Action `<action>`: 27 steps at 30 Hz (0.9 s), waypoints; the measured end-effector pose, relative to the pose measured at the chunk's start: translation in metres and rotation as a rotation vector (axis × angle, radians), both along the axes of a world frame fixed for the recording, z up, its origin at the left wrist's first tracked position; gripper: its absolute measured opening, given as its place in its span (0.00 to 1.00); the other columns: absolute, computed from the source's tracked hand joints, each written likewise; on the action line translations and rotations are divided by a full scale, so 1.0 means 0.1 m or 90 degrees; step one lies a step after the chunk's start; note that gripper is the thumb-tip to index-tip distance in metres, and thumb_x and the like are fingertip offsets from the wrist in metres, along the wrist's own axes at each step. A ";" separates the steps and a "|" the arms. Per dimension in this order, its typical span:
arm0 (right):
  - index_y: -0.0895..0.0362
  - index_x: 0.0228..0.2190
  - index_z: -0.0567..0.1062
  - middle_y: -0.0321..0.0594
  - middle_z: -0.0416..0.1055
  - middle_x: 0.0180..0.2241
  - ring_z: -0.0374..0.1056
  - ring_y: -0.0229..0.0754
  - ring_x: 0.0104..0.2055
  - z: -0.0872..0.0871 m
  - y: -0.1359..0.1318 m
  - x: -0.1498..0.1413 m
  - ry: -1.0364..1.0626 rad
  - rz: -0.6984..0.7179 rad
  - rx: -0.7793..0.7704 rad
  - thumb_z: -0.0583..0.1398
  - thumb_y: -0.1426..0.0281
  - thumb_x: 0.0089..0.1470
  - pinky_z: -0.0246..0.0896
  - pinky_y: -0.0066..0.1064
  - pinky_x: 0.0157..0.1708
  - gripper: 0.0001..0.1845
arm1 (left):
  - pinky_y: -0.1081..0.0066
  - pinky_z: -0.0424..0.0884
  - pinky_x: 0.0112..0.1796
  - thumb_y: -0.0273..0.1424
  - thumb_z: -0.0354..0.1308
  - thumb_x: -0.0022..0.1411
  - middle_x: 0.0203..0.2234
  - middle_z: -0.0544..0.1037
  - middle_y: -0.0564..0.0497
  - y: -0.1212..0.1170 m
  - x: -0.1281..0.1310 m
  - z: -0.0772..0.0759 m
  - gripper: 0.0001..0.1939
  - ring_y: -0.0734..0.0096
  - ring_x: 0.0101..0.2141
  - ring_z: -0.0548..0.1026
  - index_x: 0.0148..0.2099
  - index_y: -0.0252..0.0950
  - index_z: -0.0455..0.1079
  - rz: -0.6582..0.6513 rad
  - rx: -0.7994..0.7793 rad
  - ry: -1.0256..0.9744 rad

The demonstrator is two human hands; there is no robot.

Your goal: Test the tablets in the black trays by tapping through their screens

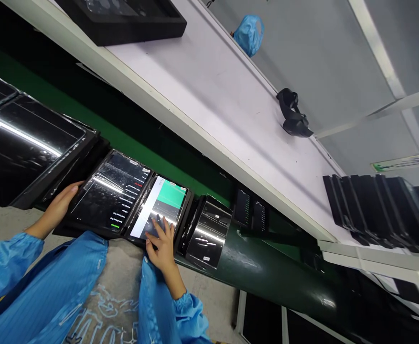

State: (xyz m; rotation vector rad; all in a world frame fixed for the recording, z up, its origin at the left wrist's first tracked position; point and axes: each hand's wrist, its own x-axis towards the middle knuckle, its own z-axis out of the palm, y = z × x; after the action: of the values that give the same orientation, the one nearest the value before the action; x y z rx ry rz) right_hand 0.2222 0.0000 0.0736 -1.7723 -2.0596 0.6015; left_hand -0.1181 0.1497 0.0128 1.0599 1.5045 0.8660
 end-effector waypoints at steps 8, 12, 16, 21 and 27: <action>0.55 0.63 0.59 0.50 0.53 0.67 0.49 0.53 0.69 -0.09 0.98 0.53 0.196 -0.419 0.116 0.55 0.59 0.60 0.48 0.52 0.64 0.33 | 0.58 0.55 0.64 0.56 0.46 0.62 0.59 0.70 0.45 0.00 0.01 0.00 0.36 0.56 0.61 0.64 0.59 0.35 0.66 0.014 0.000 -0.004; 0.58 0.62 0.61 0.53 0.60 0.63 0.58 0.53 0.64 -0.22 1.45 0.83 0.311 -0.516 0.042 0.59 0.56 0.55 0.57 0.47 0.60 0.37 | 0.53 0.58 0.63 0.56 0.45 0.63 0.58 0.71 0.46 0.01 0.01 -0.04 0.34 0.51 0.60 0.66 0.58 0.36 0.68 0.023 -0.006 -0.001; 0.56 0.57 0.67 0.50 0.68 0.57 0.62 0.54 0.61 -0.31 1.57 0.87 0.303 -0.504 0.037 0.62 0.58 0.50 0.58 0.47 0.58 0.34 | 0.50 0.60 0.62 0.54 0.43 0.64 0.56 0.74 0.48 0.02 0.00 -0.07 0.31 0.48 0.59 0.67 0.56 0.38 0.71 0.024 0.023 0.015; 0.55 0.61 0.60 0.50 0.68 0.56 0.61 0.55 0.60 -0.34 1.60 0.79 0.285 -0.540 0.047 0.63 0.55 0.49 0.59 0.47 0.56 0.42 | 0.53 0.60 0.62 0.52 0.44 0.65 0.55 0.74 0.51 0.01 -0.02 -0.14 0.28 0.50 0.59 0.67 0.55 0.42 0.71 0.019 0.035 0.000; 0.59 0.63 0.57 0.55 0.65 0.58 0.57 0.60 0.63 -0.32 1.64 0.77 0.246 -0.548 0.031 0.65 0.54 0.46 0.56 0.50 0.58 0.48 | 0.51 0.57 0.64 0.53 0.43 0.65 0.56 0.73 0.50 0.04 -0.04 -0.20 0.28 0.48 0.60 0.65 0.54 0.42 0.70 -0.001 0.028 -0.008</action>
State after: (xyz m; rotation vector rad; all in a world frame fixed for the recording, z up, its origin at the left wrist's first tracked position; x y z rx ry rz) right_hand 0.2989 0.1643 0.0420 -2.0671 -0.9132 0.5444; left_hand -0.1218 0.1539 -0.0069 1.0857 1.4791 0.9071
